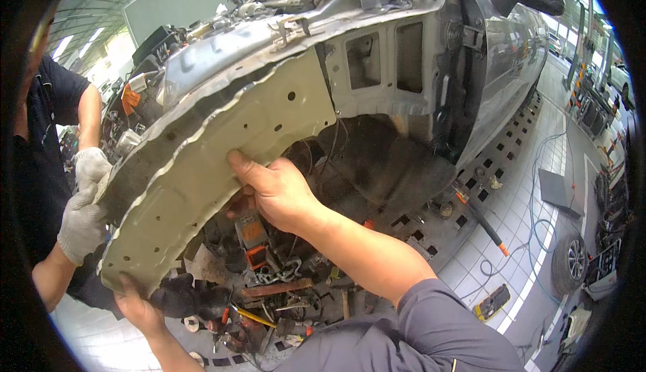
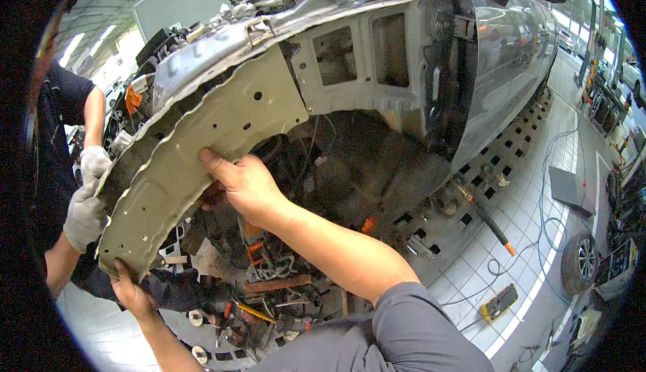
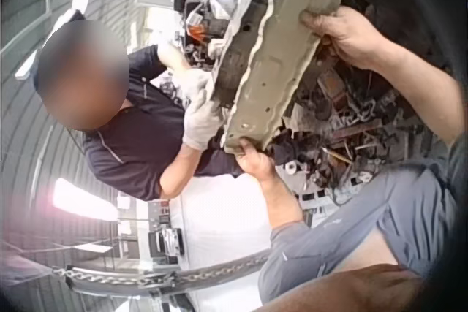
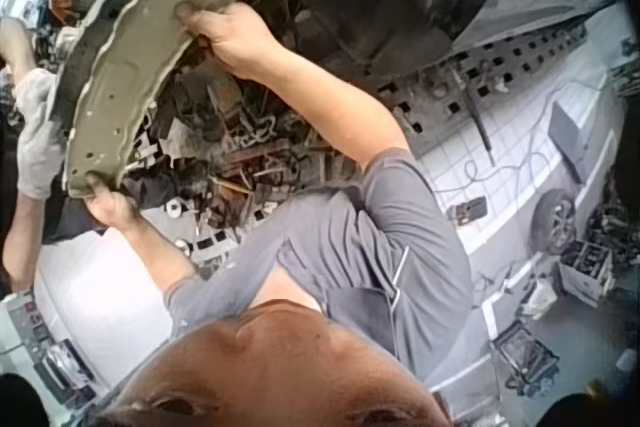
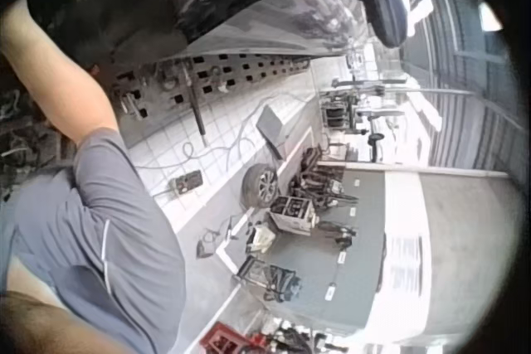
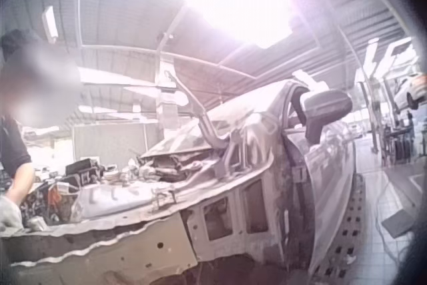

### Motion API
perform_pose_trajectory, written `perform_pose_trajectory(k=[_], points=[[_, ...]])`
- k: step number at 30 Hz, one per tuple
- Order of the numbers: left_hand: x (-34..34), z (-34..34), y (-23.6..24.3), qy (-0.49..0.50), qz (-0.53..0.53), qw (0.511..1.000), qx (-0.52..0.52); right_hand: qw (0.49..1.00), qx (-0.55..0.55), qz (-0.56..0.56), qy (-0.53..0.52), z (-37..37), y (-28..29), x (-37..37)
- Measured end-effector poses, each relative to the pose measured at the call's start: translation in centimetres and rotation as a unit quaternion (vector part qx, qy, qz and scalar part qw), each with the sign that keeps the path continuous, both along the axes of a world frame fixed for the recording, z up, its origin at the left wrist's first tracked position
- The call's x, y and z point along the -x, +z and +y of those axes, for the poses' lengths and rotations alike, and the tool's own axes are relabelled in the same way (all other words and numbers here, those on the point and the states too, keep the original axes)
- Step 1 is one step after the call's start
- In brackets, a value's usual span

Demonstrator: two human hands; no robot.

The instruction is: The person assists a coworker in reattaching a metal panel to the front frame of a car. They position the panel, use a hammer and chisel to align it, and secure it with a power drill while the coworker fastens bolts.

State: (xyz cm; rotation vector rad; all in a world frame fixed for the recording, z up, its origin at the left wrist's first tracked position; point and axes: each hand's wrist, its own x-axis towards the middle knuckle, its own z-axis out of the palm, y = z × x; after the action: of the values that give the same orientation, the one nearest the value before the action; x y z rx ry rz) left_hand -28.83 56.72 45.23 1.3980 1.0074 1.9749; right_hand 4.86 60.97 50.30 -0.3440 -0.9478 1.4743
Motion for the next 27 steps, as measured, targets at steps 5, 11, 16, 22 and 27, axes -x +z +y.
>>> perform_pose_trajectory(k=[5, 11, 16, 22, 27], points=[[-0.3, -0.4, 0.9, -0.008, 0.02, 1.0, -0.007, 0.999, -0.034, -0.013, -0.004, 0.5, -0.2, -0.4], [1.0, -0.6, 1.6, -0.012, 0.006, 1.0, 0.004, 0.999, -0.027, -0.02, 0.023, 0.6, 0.4, -1.0], [2.1, 0.2, 2.4, 0.035, 0.018, 0.999, 0.018, 0.995, 0.007, -0.093, 0.02, 0.3, 1.4, -1.8], [-0.1, 0.9, 2.9, 0.093, 0.076, 0.992, -0.033, 0.99, 0.045, -0.132, 0.025, 0.4, 1.7, -2.2], [3.7, 0.7, 1.1, 0.198, 0.215, 0.952, -0.087, 0.991, 0.044, -0.108, 0.062, 0.4, 1.8, -2.4]])
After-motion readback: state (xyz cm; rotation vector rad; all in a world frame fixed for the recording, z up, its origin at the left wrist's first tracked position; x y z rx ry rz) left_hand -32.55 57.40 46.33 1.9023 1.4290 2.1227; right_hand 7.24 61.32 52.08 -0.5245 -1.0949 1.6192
